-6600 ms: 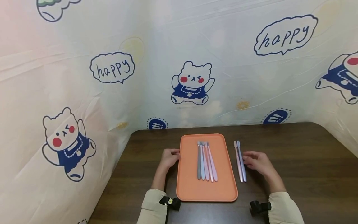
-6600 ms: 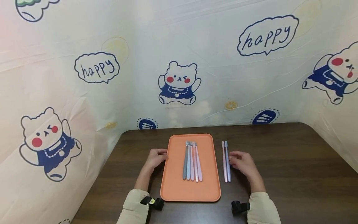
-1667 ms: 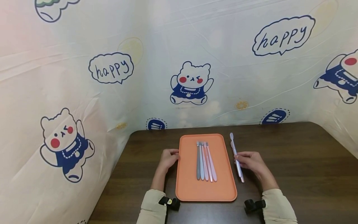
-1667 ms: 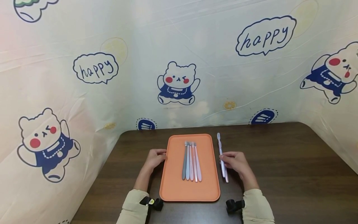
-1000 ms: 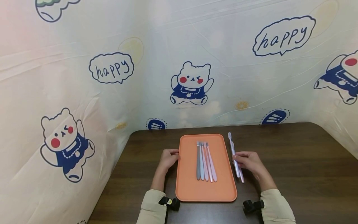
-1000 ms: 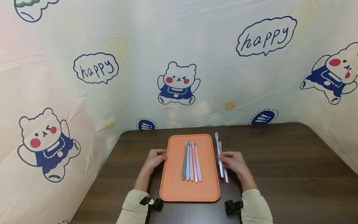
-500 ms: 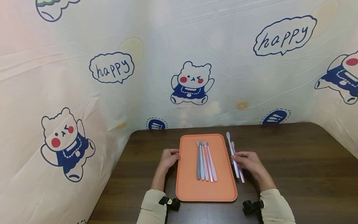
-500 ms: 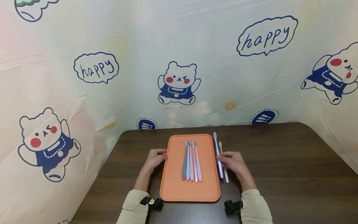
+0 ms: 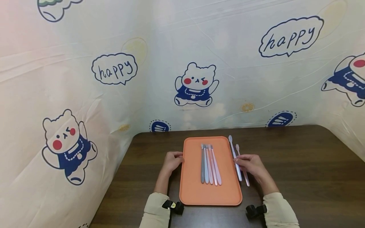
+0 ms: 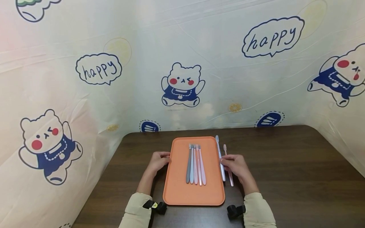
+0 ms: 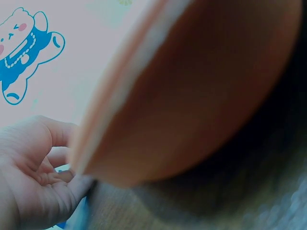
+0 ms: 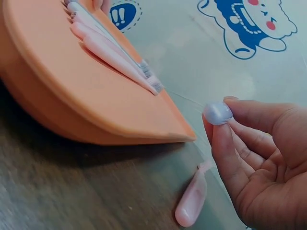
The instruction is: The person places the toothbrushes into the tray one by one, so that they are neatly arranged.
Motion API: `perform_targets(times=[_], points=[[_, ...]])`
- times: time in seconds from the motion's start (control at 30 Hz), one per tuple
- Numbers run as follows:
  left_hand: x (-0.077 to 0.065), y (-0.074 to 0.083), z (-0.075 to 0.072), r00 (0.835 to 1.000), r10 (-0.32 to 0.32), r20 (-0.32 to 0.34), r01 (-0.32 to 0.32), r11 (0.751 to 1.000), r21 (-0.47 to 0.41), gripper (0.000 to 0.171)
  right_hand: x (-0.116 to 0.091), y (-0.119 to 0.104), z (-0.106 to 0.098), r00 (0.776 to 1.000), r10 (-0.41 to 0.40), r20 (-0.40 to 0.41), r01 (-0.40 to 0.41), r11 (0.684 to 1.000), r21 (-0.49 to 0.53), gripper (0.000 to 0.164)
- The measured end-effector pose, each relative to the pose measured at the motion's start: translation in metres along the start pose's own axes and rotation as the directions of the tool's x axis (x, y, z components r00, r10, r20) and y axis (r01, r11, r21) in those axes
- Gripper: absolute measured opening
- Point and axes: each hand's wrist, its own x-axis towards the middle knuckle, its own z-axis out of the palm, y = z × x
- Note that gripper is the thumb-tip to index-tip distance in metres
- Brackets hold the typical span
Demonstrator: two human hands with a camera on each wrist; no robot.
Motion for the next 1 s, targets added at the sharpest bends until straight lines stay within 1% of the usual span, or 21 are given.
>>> perform_targets(times=[0.3, 0.5, 0.9, 1.0], points=[[0.001, 0.0, 0.0, 1.0, 0.002, 0.005, -0.002, 1.0, -0.002, 0.041, 0.0, -0.002, 0.01, 0.999, 0.002, -0.033, -0.003, 1.0, -0.025, 0.044], [0.001, 0.001, 0.001, 1.0, 0.003, 0.004, -0.003, 1.0, -0.008, 0.041, 0.001, -0.004, 0.015, 1.0, 0.005, -0.03, -0.006, 1.0, -0.028, 0.043], [0.0, 0.002, 0.0, 1.0, -0.003, 0.003, 0.003, 1.0, 0.0, 0.04, 0.001, -0.005, 0.024, 0.999, -0.03, -0.018, 0.03, 1.0, -0.004, 0.042], [-0.001, 0.003, -0.001, 1.0, 0.007, 0.008, -0.007, 1.0, -0.001, 0.04, 0.001, -0.005, 0.027, 0.999, -0.037, -0.017, 0.037, 0.999, -0.009, 0.041]])
